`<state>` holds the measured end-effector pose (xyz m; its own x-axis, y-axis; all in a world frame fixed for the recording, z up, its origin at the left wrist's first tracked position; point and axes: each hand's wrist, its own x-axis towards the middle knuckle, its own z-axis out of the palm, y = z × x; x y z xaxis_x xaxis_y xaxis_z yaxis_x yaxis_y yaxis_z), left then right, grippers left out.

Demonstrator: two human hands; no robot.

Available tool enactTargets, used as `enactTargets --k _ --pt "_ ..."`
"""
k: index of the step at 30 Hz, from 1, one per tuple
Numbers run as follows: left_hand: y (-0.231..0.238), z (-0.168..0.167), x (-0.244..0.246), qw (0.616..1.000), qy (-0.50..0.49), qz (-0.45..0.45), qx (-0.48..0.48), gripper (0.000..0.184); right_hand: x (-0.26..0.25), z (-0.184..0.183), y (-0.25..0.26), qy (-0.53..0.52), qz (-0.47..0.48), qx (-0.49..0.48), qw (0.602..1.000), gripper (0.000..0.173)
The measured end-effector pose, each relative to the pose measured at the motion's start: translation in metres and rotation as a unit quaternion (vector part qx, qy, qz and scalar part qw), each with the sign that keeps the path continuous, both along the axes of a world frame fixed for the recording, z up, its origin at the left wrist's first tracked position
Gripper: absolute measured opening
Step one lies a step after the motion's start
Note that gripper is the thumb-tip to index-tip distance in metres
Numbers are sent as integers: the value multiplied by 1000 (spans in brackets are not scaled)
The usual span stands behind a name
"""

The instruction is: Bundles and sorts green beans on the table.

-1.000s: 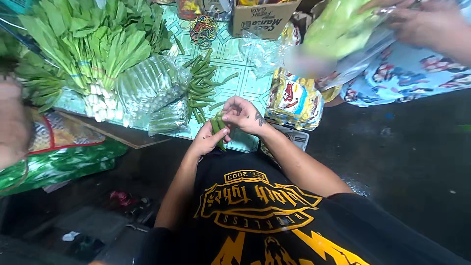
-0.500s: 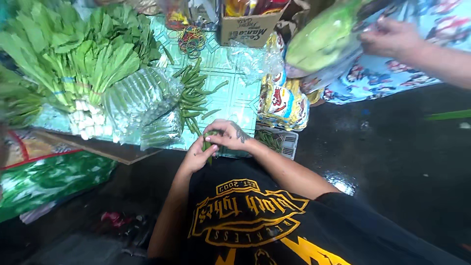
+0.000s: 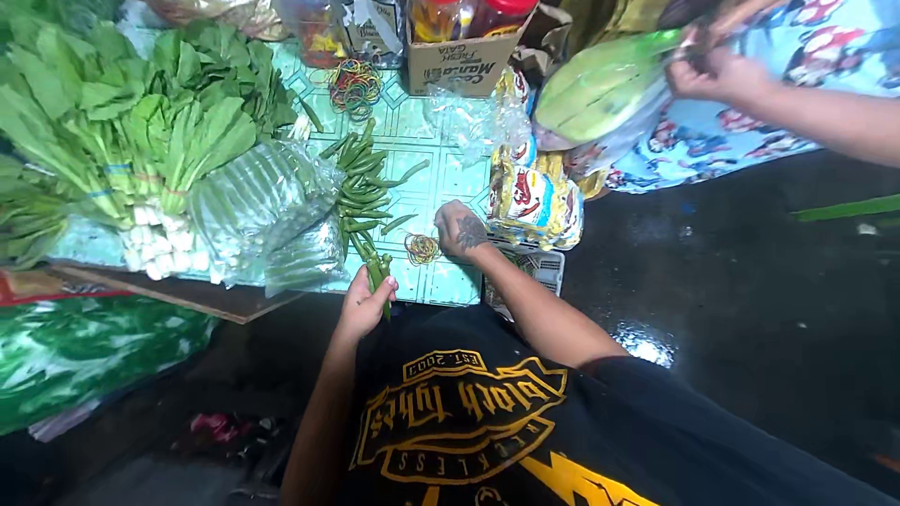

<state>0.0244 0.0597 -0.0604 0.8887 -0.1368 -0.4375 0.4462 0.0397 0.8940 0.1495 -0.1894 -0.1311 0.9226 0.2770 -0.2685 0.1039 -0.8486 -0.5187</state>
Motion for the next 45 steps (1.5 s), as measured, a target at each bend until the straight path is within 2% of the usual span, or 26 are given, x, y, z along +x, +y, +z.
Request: enactTargets --k 5,7,9,12,16,21,24,26,29,32,36,41,45 --pt "-9 3 6 1000 22 6 -4 36 -9 4 -22 4 54 123 991 26" --pt "-13 0 7 1000 24 3 -11 35 -20 5 -20 0 41 121 992 25" --pt "-19 -2 7 999 30 1 -19 33 -27 7 -13 2 33 77 996 23" --pt "-26 -3 8 999 40 -10 -20 32 -17 1 -6 35 35 49 998 18" --pt "-26 -1 9 999 44 -8 -16 32 -8 14 -9 52 -11 180 982 13" --pt "-25 -6 11 998 51 25 -19 33 3 24 -14 60 -75 262 960 11" --pt "-30 -1 17 998 57 36 -13 32 9 41 -17 95 -129 355 921 25" --pt "-31 1 21 998 52 36 -10 32 13 46 -22 117 -183 445 869 36" --pt "-33 1 25 998 47 38 -10 34 21 61 -37 145 -248 540 791 32" --pt "-34 -1 32 998 48 41 -14 35 31 84 -60 133 -254 600 747 20" --pt "-38 -2 42 998 52 36 -21 37 47 99 -81 45 -225 608 760 16" --pt "-50 3 61 999 45 2 -21 38 50 116 -94 113 -193 644 732 34" --pt "-57 8 77 998 47 -28 -5 39 45 107 -95 139 -167 615 758 32"
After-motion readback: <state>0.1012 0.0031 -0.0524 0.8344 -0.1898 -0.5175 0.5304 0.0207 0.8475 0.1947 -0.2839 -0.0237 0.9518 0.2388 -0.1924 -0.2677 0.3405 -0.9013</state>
